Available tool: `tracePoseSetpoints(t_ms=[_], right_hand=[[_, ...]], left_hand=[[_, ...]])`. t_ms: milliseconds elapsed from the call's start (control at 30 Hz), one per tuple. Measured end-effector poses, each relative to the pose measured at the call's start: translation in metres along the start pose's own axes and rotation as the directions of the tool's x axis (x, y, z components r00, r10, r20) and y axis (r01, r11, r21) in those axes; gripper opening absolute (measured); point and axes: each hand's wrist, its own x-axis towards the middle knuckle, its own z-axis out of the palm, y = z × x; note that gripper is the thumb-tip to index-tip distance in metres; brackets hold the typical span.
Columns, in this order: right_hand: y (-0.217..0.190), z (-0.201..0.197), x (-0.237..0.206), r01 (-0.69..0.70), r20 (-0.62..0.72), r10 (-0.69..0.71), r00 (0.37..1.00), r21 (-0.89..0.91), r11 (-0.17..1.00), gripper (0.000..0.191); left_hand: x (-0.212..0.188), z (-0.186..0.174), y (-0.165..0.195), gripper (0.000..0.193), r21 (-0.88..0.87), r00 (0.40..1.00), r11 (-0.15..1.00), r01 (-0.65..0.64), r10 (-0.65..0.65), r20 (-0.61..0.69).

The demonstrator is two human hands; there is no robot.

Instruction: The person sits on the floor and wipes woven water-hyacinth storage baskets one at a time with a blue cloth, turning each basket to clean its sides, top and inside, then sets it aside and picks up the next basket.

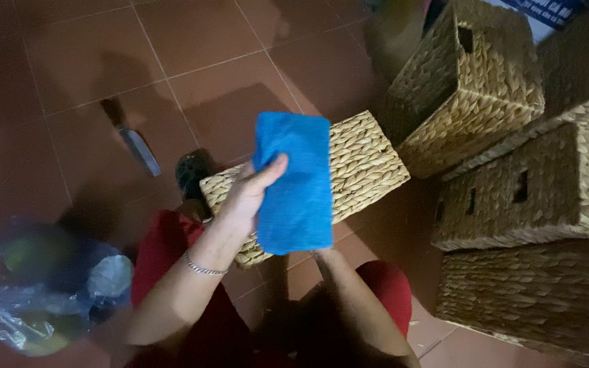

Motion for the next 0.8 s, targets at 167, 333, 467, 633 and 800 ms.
tracePoseSetpoints(t_ms=[167,333,467,633,800], right_hand=[[-0.003,-0.006,0.000,0.052,-0.048,-0.050,0.998,0.045,0.998,0.078],[-0.016,-0.006,-0.006,0.088,-0.054,-0.083,0.995,0.092,0.992,0.080],[-0.027,-0.005,-0.009,0.079,-0.017,-0.077,0.997,0.114,0.990,0.082],[-0.041,-0.004,-0.017,0.059,0.066,-0.070,0.995,0.147,0.987,0.084],[-0.054,-0.003,-0.026,0.077,0.147,-0.109,0.983,0.211,0.975,0.086]], left_hand=[[0.021,0.033,-0.001,0.066,0.032,0.998,0.998,0.061,-0.060,-0.029],[0.029,0.046,-0.010,0.069,0.044,0.990,0.998,0.036,-0.042,0.137],[0.035,0.041,-0.019,0.070,0.064,0.990,0.997,0.053,-0.061,0.128],[0.036,0.013,-0.028,0.066,0.212,0.993,0.970,0.116,-0.116,-0.012],[0.030,-0.035,-0.030,0.060,0.379,0.998,0.924,0.046,-0.031,-0.047]])
